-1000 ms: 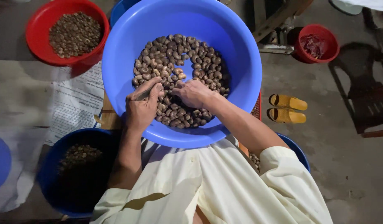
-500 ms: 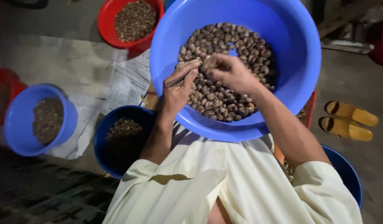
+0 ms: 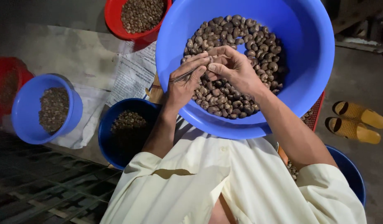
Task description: Shelling cashew nuts using a small metal tool over a large plastic bowl
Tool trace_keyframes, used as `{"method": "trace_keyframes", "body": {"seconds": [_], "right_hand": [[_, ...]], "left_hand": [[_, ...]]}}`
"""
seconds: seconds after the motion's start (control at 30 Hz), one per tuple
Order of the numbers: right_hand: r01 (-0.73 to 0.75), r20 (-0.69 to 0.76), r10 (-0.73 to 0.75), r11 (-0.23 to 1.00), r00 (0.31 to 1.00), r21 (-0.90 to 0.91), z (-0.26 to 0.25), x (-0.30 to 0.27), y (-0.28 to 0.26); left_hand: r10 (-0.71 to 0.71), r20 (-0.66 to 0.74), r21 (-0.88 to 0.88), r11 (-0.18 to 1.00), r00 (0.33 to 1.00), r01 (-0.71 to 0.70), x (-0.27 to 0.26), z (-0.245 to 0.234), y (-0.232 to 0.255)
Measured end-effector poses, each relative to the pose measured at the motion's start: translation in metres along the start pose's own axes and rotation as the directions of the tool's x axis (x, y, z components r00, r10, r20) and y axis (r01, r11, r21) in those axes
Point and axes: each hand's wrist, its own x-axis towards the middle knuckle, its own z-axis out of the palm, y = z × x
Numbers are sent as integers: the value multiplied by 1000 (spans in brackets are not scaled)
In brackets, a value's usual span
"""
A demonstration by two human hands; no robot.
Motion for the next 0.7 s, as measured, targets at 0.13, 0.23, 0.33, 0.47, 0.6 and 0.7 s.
{"method": "trace_keyframes", "body": {"seconds": [0.13, 0.23, 0.33, 0.47, 0.6, 0.7], "right_hand": [[46, -14, -47, 998, 999, -39, 1, 0, 2], [63, -32, -66, 994, 997, -90, 3, 1, 3], [177, 4, -180, 966, 984, -190, 7, 2, 8], [157, -52, -175, 956, 983, -249, 10, 0, 12], [190, -74, -245, 879, 967, -438, 9, -2, 13], [211, -75, -289, 830, 955, -517, 8, -3, 14]], "left_hand": [[14, -12, -29, 999, 1000, -14, -1, 0, -6], [14, 8, -68, 998, 1000, -14, -3, 0, -9], [-56, -22, -57, 997, 998, 55, -4, 0, -13], [-235, -11, -118, 966, 972, 232, -4, -3, -3], [-176, 23, -139, 974, 984, 178, -7, 1, -15], [-147, -27, -104, 984, 989, 143, -5, -1, -14]]}}
